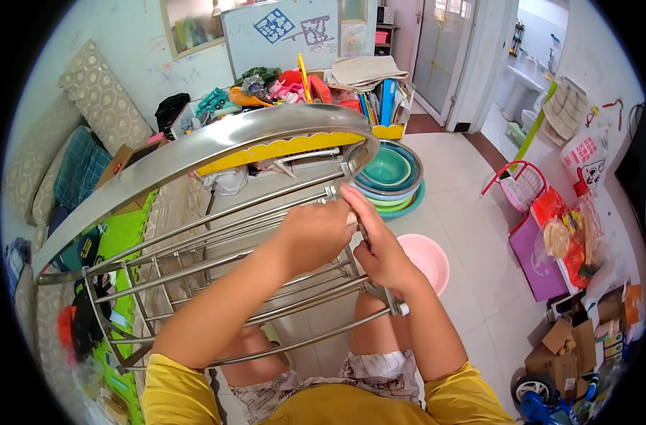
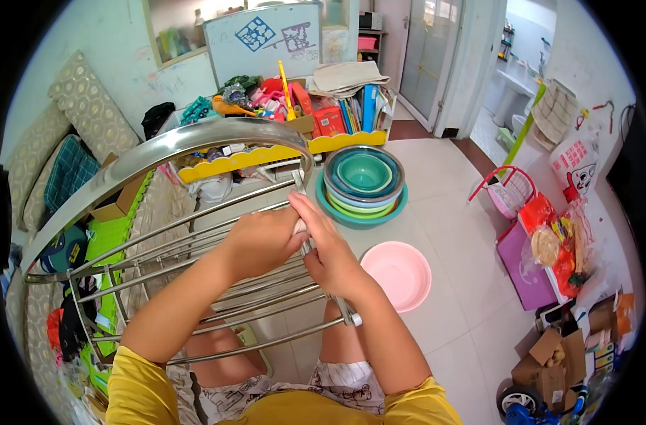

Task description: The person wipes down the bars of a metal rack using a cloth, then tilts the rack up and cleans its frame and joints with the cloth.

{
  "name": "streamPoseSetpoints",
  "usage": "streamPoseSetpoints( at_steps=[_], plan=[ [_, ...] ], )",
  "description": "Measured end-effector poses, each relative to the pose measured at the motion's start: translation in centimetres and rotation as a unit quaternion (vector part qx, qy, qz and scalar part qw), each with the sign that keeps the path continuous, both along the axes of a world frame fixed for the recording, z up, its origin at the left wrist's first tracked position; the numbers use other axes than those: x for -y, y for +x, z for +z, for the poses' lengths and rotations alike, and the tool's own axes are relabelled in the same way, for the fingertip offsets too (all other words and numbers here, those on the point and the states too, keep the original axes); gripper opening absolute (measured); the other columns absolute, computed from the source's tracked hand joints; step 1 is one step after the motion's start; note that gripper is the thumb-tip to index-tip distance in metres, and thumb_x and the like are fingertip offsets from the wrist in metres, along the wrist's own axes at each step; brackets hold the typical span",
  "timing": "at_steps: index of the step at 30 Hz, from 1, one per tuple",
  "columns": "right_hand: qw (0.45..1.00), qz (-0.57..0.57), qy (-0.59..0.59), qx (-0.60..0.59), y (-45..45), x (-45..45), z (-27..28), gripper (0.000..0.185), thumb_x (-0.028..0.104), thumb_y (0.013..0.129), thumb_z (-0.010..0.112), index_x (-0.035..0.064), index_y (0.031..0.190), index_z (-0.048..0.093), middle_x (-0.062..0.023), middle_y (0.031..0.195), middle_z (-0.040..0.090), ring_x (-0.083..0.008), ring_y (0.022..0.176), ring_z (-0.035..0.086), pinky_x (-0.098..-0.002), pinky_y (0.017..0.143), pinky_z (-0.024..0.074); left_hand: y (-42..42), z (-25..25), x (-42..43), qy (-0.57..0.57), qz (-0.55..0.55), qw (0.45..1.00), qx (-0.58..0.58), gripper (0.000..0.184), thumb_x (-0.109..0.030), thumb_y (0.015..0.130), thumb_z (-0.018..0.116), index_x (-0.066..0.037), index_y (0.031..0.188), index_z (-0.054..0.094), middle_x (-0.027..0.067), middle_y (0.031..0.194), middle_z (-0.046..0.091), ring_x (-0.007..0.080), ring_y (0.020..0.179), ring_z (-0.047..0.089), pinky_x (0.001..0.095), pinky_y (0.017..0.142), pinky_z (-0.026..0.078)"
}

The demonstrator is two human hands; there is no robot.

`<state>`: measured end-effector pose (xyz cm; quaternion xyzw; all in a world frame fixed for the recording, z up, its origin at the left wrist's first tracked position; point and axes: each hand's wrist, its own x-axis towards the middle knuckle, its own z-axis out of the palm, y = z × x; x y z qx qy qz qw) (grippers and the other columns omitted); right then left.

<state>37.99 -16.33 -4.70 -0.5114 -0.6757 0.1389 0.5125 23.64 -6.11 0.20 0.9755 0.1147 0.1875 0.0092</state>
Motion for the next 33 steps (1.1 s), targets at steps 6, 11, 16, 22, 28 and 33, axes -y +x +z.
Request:
streamPoseSetpoints(
  at_steps=[6,11,16,22,28,33],
  plan=[
    [1.000,0.004,0.015,-0.016,-0.1,0.1,-0.3,0.094,-0.020,0.065,0.044,0.0074,0.154,0.031,-0.0171,0.157,0.034,-0.0374,0.147,0.030,-0.0403,0.119,0.0262,-1.2,0.8,-1.1,-0.210,0.016,0.977,-0.021,0.024,-0.022,0.091,0.065,-0.007,0.108,0.060,0.0196,0.092,0.067,0.0433,0.089,0.063,0.0523,0.079,0.048],
    [1.000,0.008,0.010,-0.023,-0.1,-0.1,-0.5,0.094,-0.021,0.065,0.043,0.0077,0.154,0.033,-0.0171,0.157,0.034,-0.0373,0.146,0.031,-0.0391,0.118,0.0279,-0.7,-0.5,-0.6,0.033,-0.047,0.992,0.117,0.018,-0.018,0.087,0.067,-0.008,0.101,0.063,0.0142,0.085,0.066,0.0365,0.081,0.063,0.0467,0.076,0.049],
    [1.000,0.003,0.013,-0.021,-0.1,0.1,-0.4,0.094,-0.021,0.065,0.043,0.0078,0.154,0.033,-0.0172,0.156,0.035,-0.0373,0.145,0.032,-0.0384,0.117,0.0297,0.4,-1.8,0.4,0.057,-0.012,0.981,0.184,0.010,-0.012,0.083,0.068,-0.009,0.092,0.065,0.0115,0.080,0.064,0.0331,0.073,0.062,0.0446,0.073,0.048],
    [0.999,-0.007,0.047,0.012,-0.1,-0.2,-0.6,0.093,-0.021,0.065,0.045,0.0075,0.153,0.033,-0.0176,0.156,0.036,-0.0374,0.144,0.034,-0.0385,0.117,0.0308,1.6,-0.5,-2.2,-0.316,0.049,0.946,0.047,0.019,-0.017,0.086,0.065,0.002,0.085,0.069,0.0181,0.082,0.070,0.0345,0.071,0.066,0.0422,0.068,0.052],
    [0.999,-0.003,0.037,0.004,-0.1,-0.1,-0.6,0.091,-0.021,0.066,0.045,0.0068,0.152,0.034,-0.0189,0.155,0.036,-0.0374,0.145,0.033,-0.0386,0.118,0.0304,1.7,1.1,-3.6,-0.536,0.039,0.841,-0.064,0.023,-0.020,0.091,0.064,0.001,0.091,0.070,0.0027,0.081,0.067,0.0067,0.072,0.056,0.0263,0.063,0.047],
    [0.999,-0.007,0.036,0.007,-0.2,-0.2,-0.5,0.091,-0.021,0.065,0.044,0.0067,0.152,0.034,-0.0189,0.156,0.036,-0.0376,0.145,0.034,-0.0384,0.118,0.0301,1.6,0.6,-3.4,-0.420,0.024,0.904,-0.079,0.023,-0.021,0.085,0.064,0.001,0.090,0.069,0.0085,0.079,0.068,0.0117,0.068,0.060,0.0280,0.062,0.048]
  ],
)
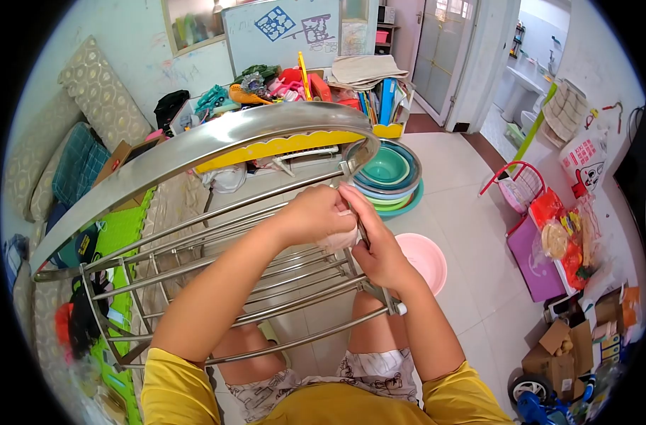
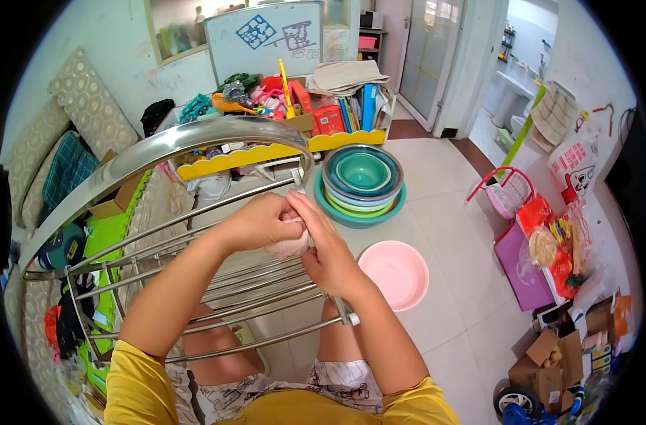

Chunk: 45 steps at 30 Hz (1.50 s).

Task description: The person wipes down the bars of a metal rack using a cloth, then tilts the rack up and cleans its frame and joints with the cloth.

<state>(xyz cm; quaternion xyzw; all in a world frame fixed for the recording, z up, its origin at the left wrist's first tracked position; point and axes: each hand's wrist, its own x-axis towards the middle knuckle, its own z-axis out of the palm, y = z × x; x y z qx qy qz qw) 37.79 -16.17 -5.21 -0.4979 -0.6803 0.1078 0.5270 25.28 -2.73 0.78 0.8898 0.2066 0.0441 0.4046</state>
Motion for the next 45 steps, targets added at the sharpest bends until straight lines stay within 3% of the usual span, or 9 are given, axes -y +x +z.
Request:
streamPoseSetpoints(
  at_steps=[2,3,5,11,15,24,35,42,45],
  plan=[
    [1.000,-0.002,-0.011,0.000,0.0,0.1,0.2,0.092,-0.021,0.065,0.043,0.0071,0.152,0.034,-0.0183,0.156,0.036,-0.0369,0.146,0.033,-0.0369,0.117,0.0313,0.0,-1.6,0.4,0.163,-0.010,0.982,0.092,0.021,-0.022,0.083,0.066,-0.001,0.086,0.066,0.0147,0.074,0.067,0.0235,0.065,0.065,0.0340,0.059,0.050],
    [1.000,-0.002,-0.011,0.000,0.0,0.2,0.2,0.092,-0.021,0.065,0.043,0.0071,0.152,0.034,-0.0183,0.156,0.036,-0.0369,0.146,0.033,-0.0369,0.117,0.0313,-0.2,-1.8,0.8,0.163,-0.011,0.982,0.092,0.021,-0.022,0.083,0.066,-0.001,0.086,0.066,0.0147,0.074,0.067,0.0235,0.065,0.065,0.0340,0.059,0.050],
    [1.000,-0.003,-0.021,-0.012,0.0,0.3,0.3,0.093,-0.021,0.064,0.042,0.0076,0.152,0.034,-0.0175,0.156,0.035,-0.0356,0.147,0.032,-0.0350,0.115,0.0322,-0.6,-2.0,1.6,0.374,-0.045,0.924,0.071,0.025,-0.024,0.084,0.067,0.000,0.082,0.061,0.0183,0.070,0.064,0.0324,0.067,0.066,0.0412,0.060,0.051],
    [0.998,0.009,-0.040,-0.044,-0.3,0.5,0.4,0.094,-0.021,0.064,0.040,0.0080,0.153,0.034,-0.0164,0.156,0.035,-0.0344,0.148,0.030,-0.0341,0.115,0.0312,-0.8,-2.5,2.9,0.542,-0.002,0.828,0.145,0.024,-0.024,0.085,0.067,-0.002,0.084,0.058,0.0108,0.064,0.061,0.0272,0.061,0.062,0.0398,0.064,0.050],
    [0.998,0.013,-0.035,-0.049,-0.3,0.5,0.2,0.094,-0.022,0.064,0.039,0.0079,0.153,0.035,-0.0165,0.156,0.036,-0.0343,0.148,0.030,-0.0341,0.116,0.0303,-1.1,-2.9,3.0,0.559,0.009,0.809,0.182,0.022,-0.024,0.084,0.067,-0.004,0.087,0.058,0.0084,0.063,0.060,0.0262,0.059,0.061,0.0378,0.063,0.048],
    [0.997,0.010,-0.050,-0.053,-0.5,0.9,0.6,0.093,-0.022,0.065,0.041,0.0088,0.152,0.036,-0.0153,0.157,0.036,-0.0332,0.147,0.032,-0.0332,0.115,0.0316,-3.0,-3.4,2.9,0.549,0.026,0.828,0.112,0.022,-0.022,0.085,0.068,-0.007,0.091,0.054,0.0071,0.067,0.064,0.0251,0.064,0.065,0.0379,0.064,0.048],
    [0.998,0.011,-0.044,-0.037,-0.3,0.6,0.4,0.092,-0.019,0.066,0.042,0.0082,0.153,0.034,-0.0147,0.157,0.035,-0.0340,0.146,0.033,-0.0357,0.116,0.0308,-5.5,-2.1,3.4,0.470,0.048,0.873,0.122,0.022,-0.018,0.083,0.072,-0.007,0.091,0.054,0.0104,0.081,0.062,0.0313,0.075,0.063,0.0423,0.070,0.049],
    [0.999,0.005,-0.045,-0.031,-0.3,0.4,0.5,0.092,-0.019,0.065,0.042,0.0077,0.153,0.034,-0.0152,0.157,0.036,-0.0340,0.146,0.033,-0.0371,0.116,0.0319,-4.2,-2.4,3.7,0.491,0.043,0.855,0.159,0.018,-0.015,0.085,0.070,-0.007,0.092,0.056,0.0118,0.085,0.057,0.0337,0.077,0.059,0.0433,0.071,0.049],
    [0.999,0.004,-0.036,-0.027,-0.2,0.3,0.4,0.091,-0.019,0.065,0.042,0.0069,0.152,0.035,-0.0159,0.157,0.036,-0.0342,0.146,0.033,-0.0375,0.116,0.0325,-3.5,-2.4,3.7,0.421,0.050,0.887,0.185,0.017,-0.014,0.086,0.069,-0.006,0.094,0.057,0.0142,0.085,0.058,0.0362,0.079,0.059,0.0461,0.071,0.048]
  ],
)
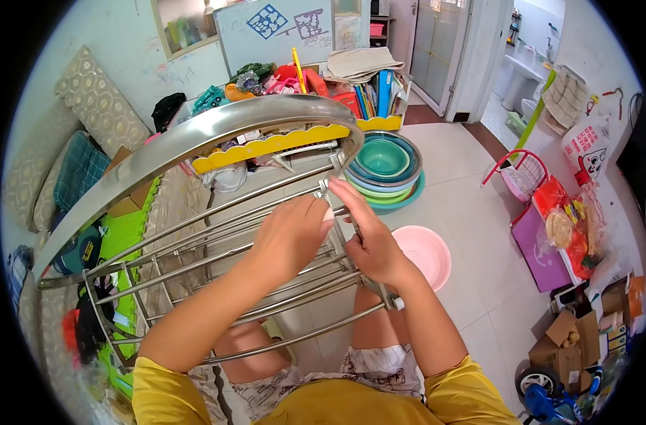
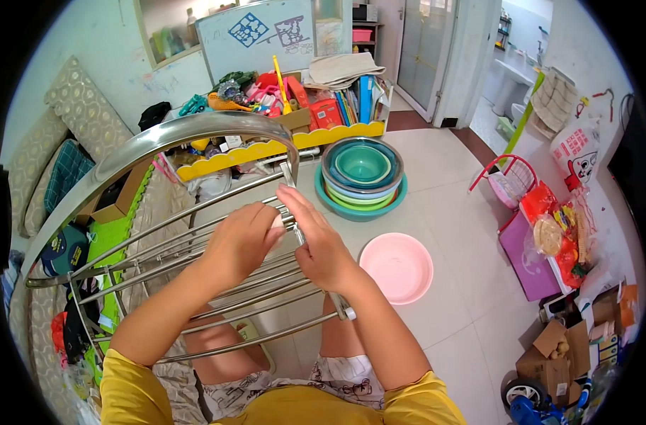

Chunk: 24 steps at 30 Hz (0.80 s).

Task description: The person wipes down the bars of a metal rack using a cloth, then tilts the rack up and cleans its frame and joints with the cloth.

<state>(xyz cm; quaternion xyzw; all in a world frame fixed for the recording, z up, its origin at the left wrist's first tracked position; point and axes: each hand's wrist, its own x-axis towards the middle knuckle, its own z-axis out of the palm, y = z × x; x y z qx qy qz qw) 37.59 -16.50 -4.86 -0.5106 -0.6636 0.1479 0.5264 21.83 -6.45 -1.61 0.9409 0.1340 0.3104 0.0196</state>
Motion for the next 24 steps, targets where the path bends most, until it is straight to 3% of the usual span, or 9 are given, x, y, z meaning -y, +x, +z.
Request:
streamPoseSetpoints(
  at_steps=[6,8,9,11,14,24],
  plan=[
    [0.999,-0.008,0.037,0.031,0.0,-0.2,-0.2,0.091,-0.019,0.064,0.042,0.0067,0.151,0.036,-0.0165,0.156,0.036,-0.0346,0.145,0.034,-0.0374,0.116,0.0334,1.9,1.6,-1.5,-0.160,-0.069,0.984,-0.042,0.021,-0.018,0.091,0.064,0.000,0.101,0.062,0.0216,0.099,0.066,0.0413,0.092,0.063,0.0474,0.076,0.051],
    [0.999,-0.012,0.031,0.029,0.0,-0.1,-0.2,0.091,-0.019,0.065,0.043,0.0072,0.152,0.036,-0.0160,0.157,0.036,-0.0348,0.145,0.035,-0.0365,0.114,0.0352,2.6,2.6,-2.3,-0.312,0.004,0.931,-0.187,0.024,-0.020,0.095,0.061,0.001,0.105,0.068,0.0189,0.104,0.070,0.0343,0.093,0.067,0.0409,0.079,0.052],
    [0.999,-0.012,0.031,0.029,0.0,0.0,-0.2,0.091,-0.019,0.065,0.043,0.0072,0.152,0.036,-0.0160,0.157,0.036,-0.0348,0.145,0.035,-0.0365,0.114,0.0352,2.5,2.4,-2.9,-0.312,0.004,0.931,-0.187,0.024,-0.020,0.095,0.061,0.001,0.105,0.068,0.0189,0.104,0.070,0.0343,0.093,0.067,0.0409,0.079,0.052],
    [0.999,-0.008,0.033,0.027,0.1,0.0,-0.3,0.091,-0.019,0.066,0.044,0.0080,0.153,0.035,-0.0150,0.157,0.036,-0.0351,0.144,0.037,-0.0350,0.110,0.0385,2.0,1.8,-4.4,-0.619,-0.045,0.775,-0.116,0.029,-0.027,0.100,0.059,-0.001,0.107,0.070,0.0095,0.103,0.072,0.0181,0.091,0.065,0.0326,0.081,0.050],
    [0.999,-0.010,0.039,0.036,0.1,-0.2,-0.5,0.091,-0.020,0.067,0.044,0.0085,0.153,0.034,-0.0141,0.158,0.036,-0.0351,0.143,0.038,-0.0337,0.106,0.0421,1.8,2.5,-4.9,-0.664,-0.050,0.728,-0.162,0.028,-0.027,0.100,0.059,-0.002,0.107,0.070,0.0029,0.102,0.070,0.0107,0.090,0.061,0.0301,0.083,0.049],
    [0.998,-0.016,0.041,0.049,0.2,-0.2,-0.6,0.091,-0.020,0.069,0.046,0.0092,0.154,0.033,-0.0134,0.159,0.035,-0.0354,0.142,0.039,-0.0327,0.100,0.0461,3.2,4.0,-3.9,-0.656,-0.056,0.723,-0.211,0.028,-0.025,0.098,0.057,-0.003,0.111,0.068,0.0041,0.104,0.069,0.0116,0.093,0.062,0.0295,0.083,0.049]
  ],
)
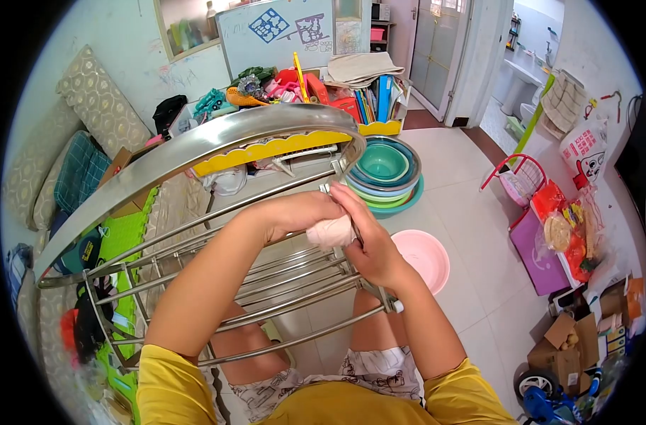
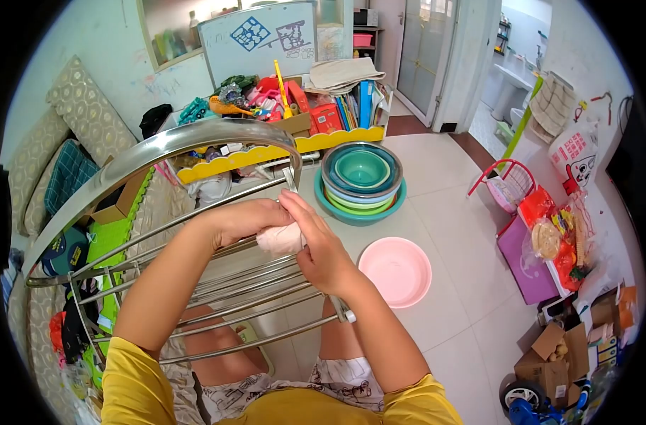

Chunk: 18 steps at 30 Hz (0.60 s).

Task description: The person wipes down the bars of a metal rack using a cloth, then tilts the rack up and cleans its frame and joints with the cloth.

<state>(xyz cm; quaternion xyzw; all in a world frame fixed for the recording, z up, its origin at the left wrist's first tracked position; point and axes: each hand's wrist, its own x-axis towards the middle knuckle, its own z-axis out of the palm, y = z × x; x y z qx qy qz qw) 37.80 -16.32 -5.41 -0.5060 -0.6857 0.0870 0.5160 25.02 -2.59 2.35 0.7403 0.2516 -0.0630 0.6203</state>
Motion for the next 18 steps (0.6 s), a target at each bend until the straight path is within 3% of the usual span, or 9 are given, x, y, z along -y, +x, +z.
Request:
streamPoseSetpoints(
  at_steps=[2,6,8,9,11,14,18],
  plan=[
    [1.000,0.002,-0.011,-0.009,-0.1,0.1,0.1,0.091,-0.020,0.069,0.046,0.0095,0.154,0.033,-0.0136,0.158,0.035,-0.0355,0.143,0.038,-0.0329,0.101,0.0456,-0.2,-0.1,0.3,0.000,-0.029,0.999,0.025,0.033,-0.026,0.099,0.051,-0.001,0.110,0.069,0.0056,0.107,0.070,0.0131,0.095,0.064,0.0305,0.085,0.050],
    [0.999,0.006,-0.024,-0.029,-0.2,0.2,0.3,0.092,-0.021,0.068,0.045,0.0097,0.153,0.034,-0.0136,0.158,0.035,-0.0354,0.143,0.038,-0.0331,0.103,0.0442,-0.1,-2.0,0.1,0.044,-0.027,0.998,0.048,0.034,-0.030,0.099,0.054,-0.001,0.111,0.066,0.0060,0.103,0.069,0.0145,0.094,0.063,0.0315,0.082,0.050],
    [1.000,-0.003,-0.005,0.001,-0.1,0.1,0.2,0.093,-0.021,0.066,0.044,0.0100,0.154,0.034,-0.0135,0.158,0.035,-0.0354,0.143,0.038,-0.0329,0.104,0.0432,0.3,-2.2,0.4,0.338,-0.068,0.938,0.041,0.035,-0.030,0.094,0.055,0.000,0.110,0.064,0.0127,0.097,0.070,0.0230,0.089,0.066,0.0362,0.077,0.051],
    [1.000,-0.003,-0.005,0.002,-0.2,0.1,0.2,0.093,-0.021,0.066,0.044,0.0100,0.154,0.034,-0.0135,0.158,0.035,-0.0354,0.143,0.038,-0.0329,0.104,0.0432,0.2,-2.0,0.9,0.338,-0.068,0.938,0.042,0.035,-0.030,0.094,0.055,0.000,0.110,0.064,0.0127,0.097,0.070,0.0230,0.089,0.066,0.0362,0.077,0.051],
    [1.000,0.003,-0.018,-0.017,-0.3,0.2,0.5,0.094,-0.021,0.065,0.043,0.0099,0.154,0.034,-0.0134,0.158,0.035,-0.0351,0.143,0.038,-0.0331,0.106,0.0424,-0.3,-1.1,1.9,0.433,-0.059,0.899,0.022,0.037,-0.030,0.090,0.055,0.003,0.104,0.063,0.0282,0.094,0.066,0.0453,0.090,0.063,0.0486,0.081,0.051],
    [0.999,0.006,-0.024,-0.024,-0.4,0.2,0.5,0.094,-0.021,0.065,0.044,0.0099,0.154,0.034,-0.0137,0.158,0.034,-0.0348,0.144,0.037,-0.0332,0.106,0.0419,-0.7,-1.2,2.0,0.445,-0.041,0.892,0.074,0.033,-0.028,0.088,0.058,0.003,0.099,0.062,0.0234,0.085,0.066,0.0393,0.078,0.064,0.0437,0.071,0.050],
    [1.000,-0.001,-0.010,-0.001,-0.2,0.2,0.4,0.095,-0.021,0.065,0.044,0.0096,0.154,0.033,-0.0138,0.159,0.034,-0.0349,0.144,0.037,-0.0325,0.105,0.0429,-0.8,-1.6,1.3,0.393,-0.040,0.910,0.125,0.031,-0.028,0.087,0.060,0.002,0.096,0.062,0.0236,0.084,0.066,0.0404,0.078,0.063,0.0449,0.071,0.050]
  ],
)
